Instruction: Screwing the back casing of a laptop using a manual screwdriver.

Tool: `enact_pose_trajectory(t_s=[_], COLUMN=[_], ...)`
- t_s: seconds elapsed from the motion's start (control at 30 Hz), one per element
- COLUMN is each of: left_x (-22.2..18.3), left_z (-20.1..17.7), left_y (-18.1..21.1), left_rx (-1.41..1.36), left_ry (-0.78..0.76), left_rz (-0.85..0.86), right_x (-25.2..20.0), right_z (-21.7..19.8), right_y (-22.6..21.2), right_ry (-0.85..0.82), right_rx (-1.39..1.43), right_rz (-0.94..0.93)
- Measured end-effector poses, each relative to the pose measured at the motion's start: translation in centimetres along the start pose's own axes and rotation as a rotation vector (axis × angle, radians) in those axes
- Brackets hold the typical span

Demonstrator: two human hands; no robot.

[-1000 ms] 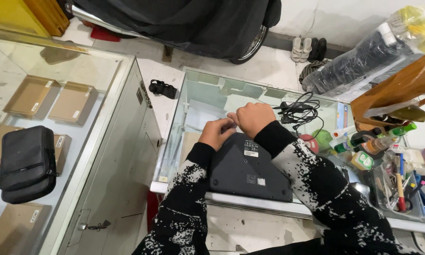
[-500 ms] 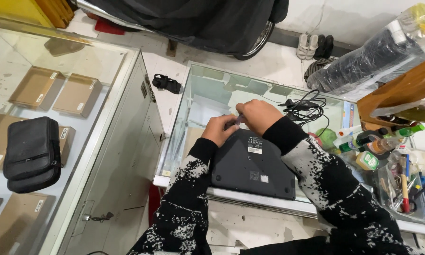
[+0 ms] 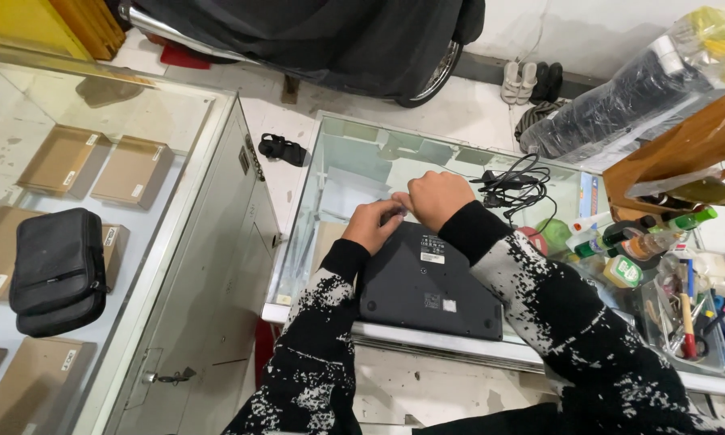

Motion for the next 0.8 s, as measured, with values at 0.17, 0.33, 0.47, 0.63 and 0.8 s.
enact_pose_trajectory(t_s=[0.17,0.33,0.47,0.63,0.8], left_x=[-0.5,0.0,-0.4,0.0,-0.3], left_z=[-0.4,0.1,-0.6,-0.4,-0.5], left_y=[0.0,-0.1,1.0,0.8,0.5], left_rx=[-0.028,-0.031,-0.043,-0.039,-0.06], left_ry=[-0.003,-0.015,0.001,0.002,-0.019], left_rz=[-0.01,-0.027,-0.005,0.001,-0.02], right_x=[0.6,0.9,1.1,1.1,0.2], right_z=[0.9,0.7,1.0,0.7,0.3], right_y=[-0.3,-0.1,-0.3,0.0,-0.5], right_ry=[-0.014,0.0,-0.038,0.036,-0.015], right_rx=[0.031,-0.085,0.032,-0.051,0.064], right_rz=[-0.104,0.015,-0.144,-0.026,-0.178])
Point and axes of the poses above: each hand's wrist, its own x-axis towards the middle knuckle, its own z-axis out of the palm, y = z × x, the point moved 6 cm from there along x, towards the middle knuckle, and after that the axes turned 7 degrees about -y, right-handed, at the moved point
